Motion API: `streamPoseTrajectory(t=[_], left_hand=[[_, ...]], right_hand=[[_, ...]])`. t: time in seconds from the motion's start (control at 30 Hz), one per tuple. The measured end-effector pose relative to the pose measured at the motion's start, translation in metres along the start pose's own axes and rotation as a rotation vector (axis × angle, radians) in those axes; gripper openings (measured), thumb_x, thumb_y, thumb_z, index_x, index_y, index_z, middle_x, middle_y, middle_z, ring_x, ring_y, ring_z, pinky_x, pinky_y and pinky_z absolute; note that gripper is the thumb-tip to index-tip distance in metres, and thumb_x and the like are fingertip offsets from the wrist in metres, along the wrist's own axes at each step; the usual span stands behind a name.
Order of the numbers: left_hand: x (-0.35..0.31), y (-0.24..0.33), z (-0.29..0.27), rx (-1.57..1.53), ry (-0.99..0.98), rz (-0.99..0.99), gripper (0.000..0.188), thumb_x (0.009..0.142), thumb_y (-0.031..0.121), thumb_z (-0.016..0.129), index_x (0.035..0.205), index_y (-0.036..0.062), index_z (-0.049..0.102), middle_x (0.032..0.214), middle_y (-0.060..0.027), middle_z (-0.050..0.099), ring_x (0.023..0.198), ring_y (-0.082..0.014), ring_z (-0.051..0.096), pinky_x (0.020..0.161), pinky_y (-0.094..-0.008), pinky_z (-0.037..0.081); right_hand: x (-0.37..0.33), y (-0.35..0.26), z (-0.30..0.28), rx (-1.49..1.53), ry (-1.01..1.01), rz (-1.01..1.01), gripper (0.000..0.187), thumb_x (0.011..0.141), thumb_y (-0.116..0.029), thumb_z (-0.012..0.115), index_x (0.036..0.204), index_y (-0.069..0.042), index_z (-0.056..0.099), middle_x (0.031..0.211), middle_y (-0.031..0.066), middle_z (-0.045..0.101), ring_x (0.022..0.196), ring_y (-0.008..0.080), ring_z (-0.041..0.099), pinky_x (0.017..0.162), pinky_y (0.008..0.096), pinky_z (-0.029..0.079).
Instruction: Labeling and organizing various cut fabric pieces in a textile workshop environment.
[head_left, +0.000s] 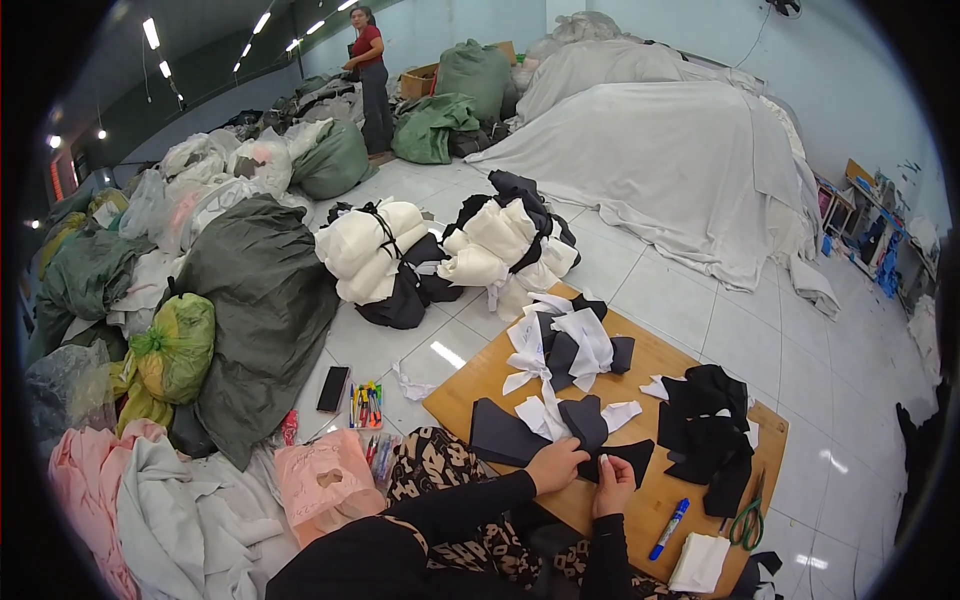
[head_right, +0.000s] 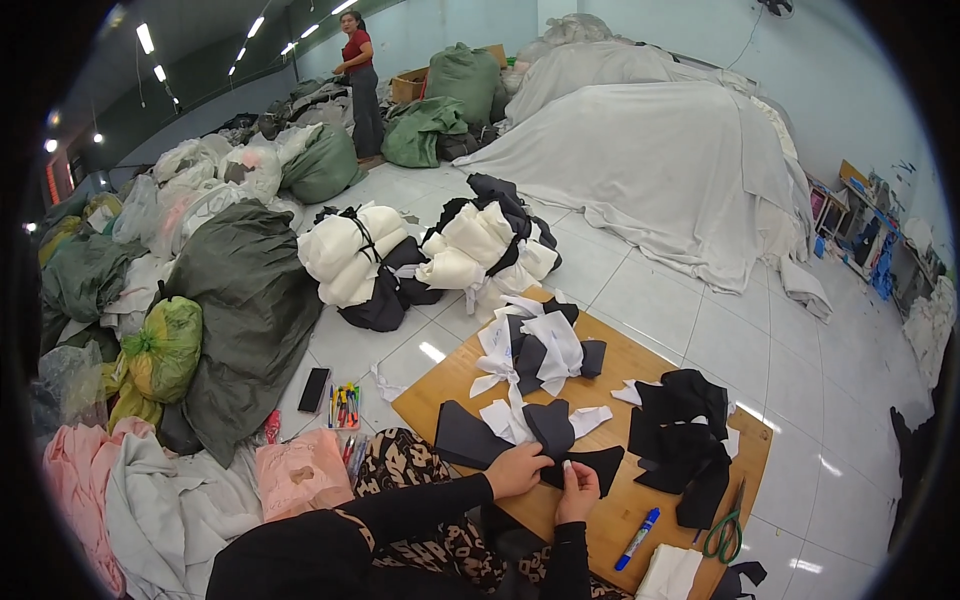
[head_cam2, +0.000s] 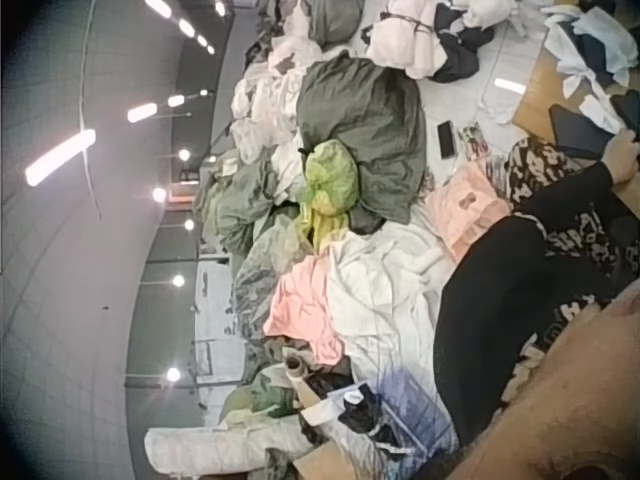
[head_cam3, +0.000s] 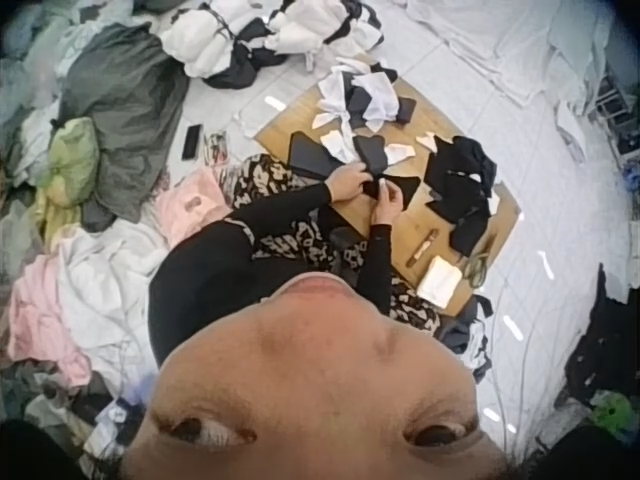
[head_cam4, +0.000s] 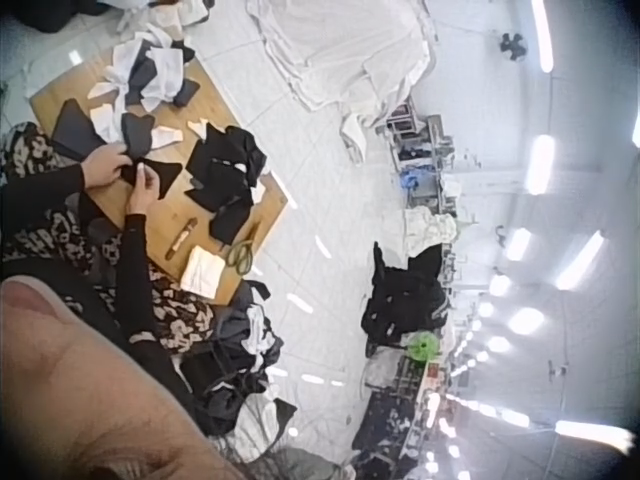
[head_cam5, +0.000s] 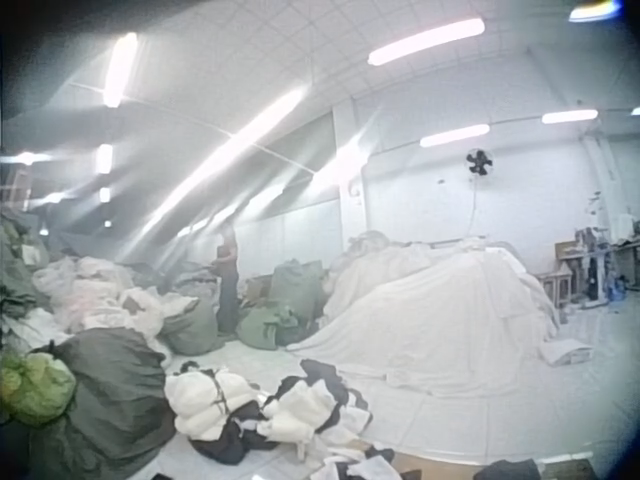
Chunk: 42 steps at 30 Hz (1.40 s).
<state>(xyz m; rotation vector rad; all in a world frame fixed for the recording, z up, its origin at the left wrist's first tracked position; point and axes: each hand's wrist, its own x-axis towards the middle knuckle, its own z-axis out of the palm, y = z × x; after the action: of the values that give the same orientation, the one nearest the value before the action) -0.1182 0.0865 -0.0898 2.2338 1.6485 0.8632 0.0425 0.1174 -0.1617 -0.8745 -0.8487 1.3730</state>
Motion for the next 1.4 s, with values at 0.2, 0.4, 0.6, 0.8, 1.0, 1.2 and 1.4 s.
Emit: streamPoseTrajectory(t=[0.2, 0.4, 0.6, 0.8, 1.0, 1.2, 1.4], left_hand=[[-0.015, -0.004, 0.01, -0.01, 0.112, 0.007, 0.021, 0.075, 0.008, 0.063, 0.095, 0.0089, 0.068, 0.088, -0.009, 0.054, 0.089, -0.029, 0.057, 0.075, -0.0378, 0.05], [-0.02, -0.004, 0.014, -0.052, 0.199, 0.0, 0.021, 0.077, 0.008, 0.062, 0.097, 0.0077, 0.067, 0.09, -0.01, 0.053, 0.091, -0.0287, 0.057, 0.075, -0.0371, 0.05], [-0.019, -0.003, 0.014, -0.046, 0.232, 0.019, 0.023, 0.077, 0.007, 0.062, 0.1, 0.0076, 0.065, 0.09, -0.0109, 0.054, 0.09, -0.0295, 0.058, 0.075, -0.0374, 0.05], [-0.02, -0.003, 0.015, -0.066, 0.252, 0.001, 0.022, 0.078, 0.007, 0.062, 0.099, 0.0074, 0.066, 0.089, -0.0114, 0.053, 0.086, -0.0301, 0.059, 0.073, -0.038, 0.05], [-0.02, -0.005, 0.016, -0.076, 0.269, 0.006, 0.021, 0.078, 0.007, 0.062, 0.098, 0.0075, 0.067, 0.087, -0.0114, 0.054, 0.084, -0.0303, 0.059, 0.071, -0.0382, 0.05], [-0.019, -0.004, 0.015, -0.083, 0.277, 0.009, 0.02, 0.078, 0.009, 0.063, 0.097, 0.0074, 0.067, 0.086, -0.0113, 0.054, 0.083, -0.0301, 0.059, 0.071, -0.0381, 0.05], [-0.02, -0.005, 0.015, -0.087, 0.278, 0.015, 0.02, 0.078, 0.009, 0.064, 0.097, 0.007, 0.068, 0.085, -0.0113, 0.054, 0.082, -0.0301, 0.058, 0.069, -0.0381, 0.049]], right_hand=[[-0.002, 0.002, 0.0, -0.058, 0.003, -0.002, 0.011, 0.089, 0.0, 0.064, 0.099, 0.0, 0.06, 0.096, 0.0078, 0.066, 0.088, 0.0133, 0.064, 0.083, 0.0236, 0.051], [-0.002, 0.002, 0.0, -0.053, 0.0, 0.0, 0.011, 0.089, 0.0, 0.065, 0.099, -0.001, 0.06, 0.095, 0.0066, 0.066, 0.087, 0.0124, 0.063, 0.082, 0.0234, 0.051], [-0.002, 0.002, 0.0, -0.053, -0.011, -0.003, 0.012, 0.088, 0.001, 0.065, 0.099, -0.001, 0.06, 0.094, 0.0054, 0.066, 0.086, 0.0115, 0.063, 0.082, 0.0229, 0.05], [-0.002, 0.002, 0.0, -0.047, -0.011, 0.0, 0.011, 0.088, 0.001, 0.065, 0.099, -0.001, 0.06, 0.093, 0.0048, 0.065, 0.085, 0.0108, 0.062, 0.081, 0.0222, 0.05], [-0.002, 0.001, 0.0, -0.067, -0.007, -0.004, 0.011, 0.088, 0.001, 0.065, 0.098, -0.001, 0.061, 0.092, 0.0047, 0.065, 0.084, 0.0106, 0.062, 0.08, 0.0219, 0.05], [-0.002, 0.001, 0.0, -0.087, -0.006, -0.012, 0.011, 0.088, 0.001, 0.065, 0.098, -0.001, 0.061, 0.092, 0.0045, 0.065, 0.083, 0.0102, 0.062, 0.079, 0.0214, 0.05], [-0.001, 0.003, -0.001, -0.095, -0.007, -0.005, 0.011, 0.088, 0.001, 0.065, 0.098, -0.001, 0.061, 0.091, 0.0039, 0.065, 0.083, 0.0094, 0.061, 0.078, 0.0207, 0.05]])
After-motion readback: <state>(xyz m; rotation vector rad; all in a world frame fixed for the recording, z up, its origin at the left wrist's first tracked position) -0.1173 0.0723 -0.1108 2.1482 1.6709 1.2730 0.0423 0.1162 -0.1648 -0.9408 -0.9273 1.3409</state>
